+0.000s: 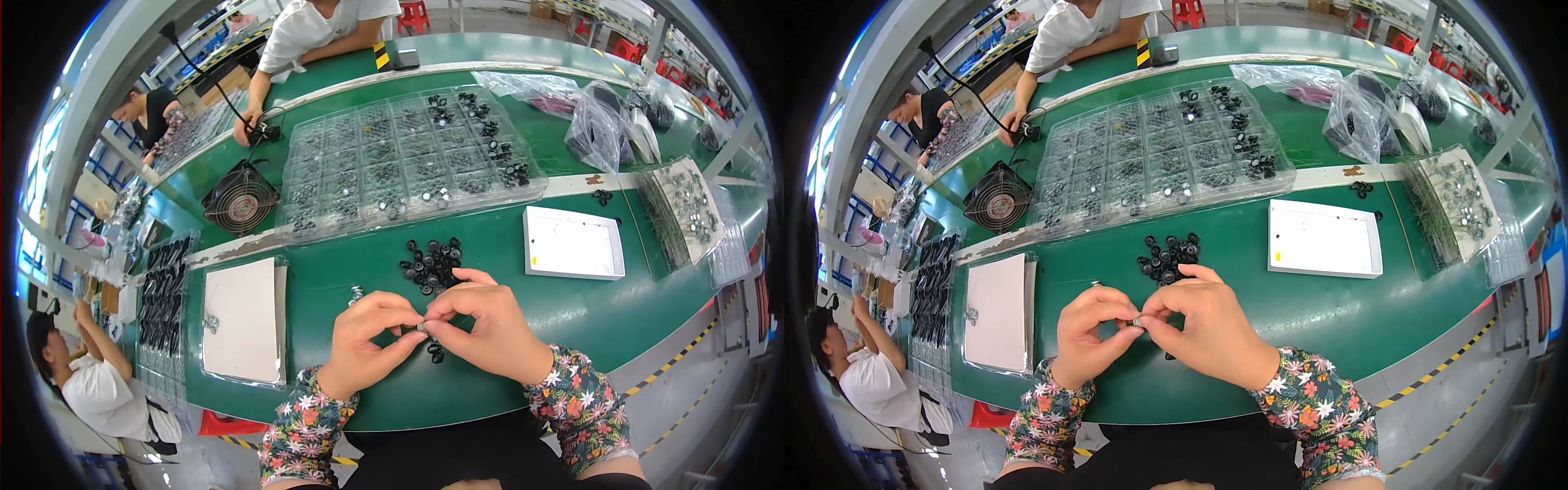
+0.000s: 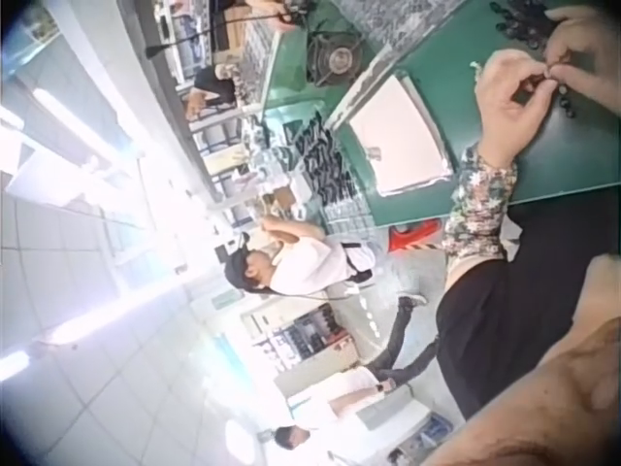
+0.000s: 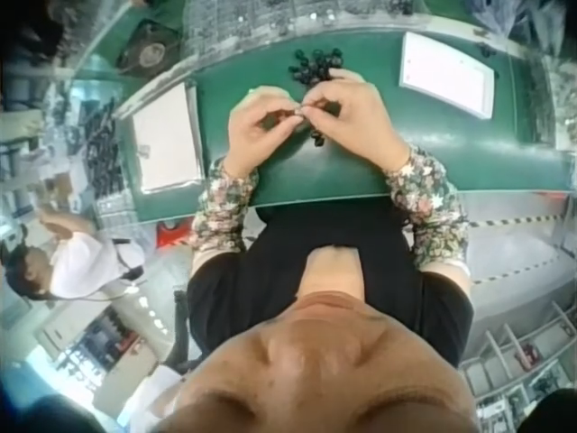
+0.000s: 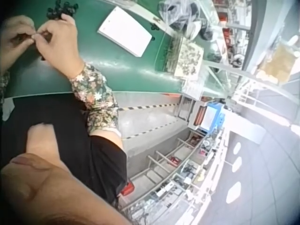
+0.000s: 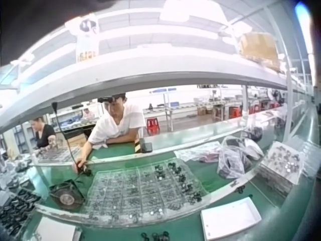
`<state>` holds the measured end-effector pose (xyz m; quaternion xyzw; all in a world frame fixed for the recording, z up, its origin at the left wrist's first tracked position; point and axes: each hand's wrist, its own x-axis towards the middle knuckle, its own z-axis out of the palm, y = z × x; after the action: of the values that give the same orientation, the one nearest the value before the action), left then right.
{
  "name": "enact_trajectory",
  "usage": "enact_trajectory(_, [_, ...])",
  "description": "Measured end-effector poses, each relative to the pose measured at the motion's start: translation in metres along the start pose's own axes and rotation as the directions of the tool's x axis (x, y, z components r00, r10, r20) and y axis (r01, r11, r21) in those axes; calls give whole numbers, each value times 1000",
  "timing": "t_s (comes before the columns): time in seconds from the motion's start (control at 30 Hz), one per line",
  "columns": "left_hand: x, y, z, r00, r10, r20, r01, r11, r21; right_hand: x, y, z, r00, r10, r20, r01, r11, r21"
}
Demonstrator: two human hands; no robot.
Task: The person assembles small plastic components by hand at a factory workbench, placing them into an assembly tray.
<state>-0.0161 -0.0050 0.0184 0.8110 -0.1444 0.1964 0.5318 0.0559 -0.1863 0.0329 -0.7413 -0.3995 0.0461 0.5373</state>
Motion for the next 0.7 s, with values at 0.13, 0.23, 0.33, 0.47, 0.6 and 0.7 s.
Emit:
enact_trajectory(0.13, [1, 2, -1, 1000, -23, 18, 24, 1000, -21, 0, 0, -1, 999, 6, 31, -7, 1000, 4])
enact_trajectory(0.23, [0, -1, -1, 997, -70, -11, 68, 990, -120, 1, -4, 0, 1000, 5, 22, -5, 1000, -1])
enact_trajectory(0.33, [-1, -2, 0, 991, -127, -37, 117, 972, -205, 1, -10, -1, 1000, 4, 20, -4, 1000, -8])
enact_trajectory(0.47, [-3, -2, 1, 987, -156, -23, 144, 950, -276, 0, -5, 1, 999, -22, 27, 23, 999, -29])
enact_trajectory(0.6, [-2, -4, 0, 991, -133, -12, 125, 959, -256, -1, -3, 0, 999, -51, 11, 52, 997, -50])
enact_trajectory(0.7, [-2, -5, -2, 996, -86, -8, 83, 976, -201, -1, -3, 0, 997, -72, 3, 72, 997, -42])
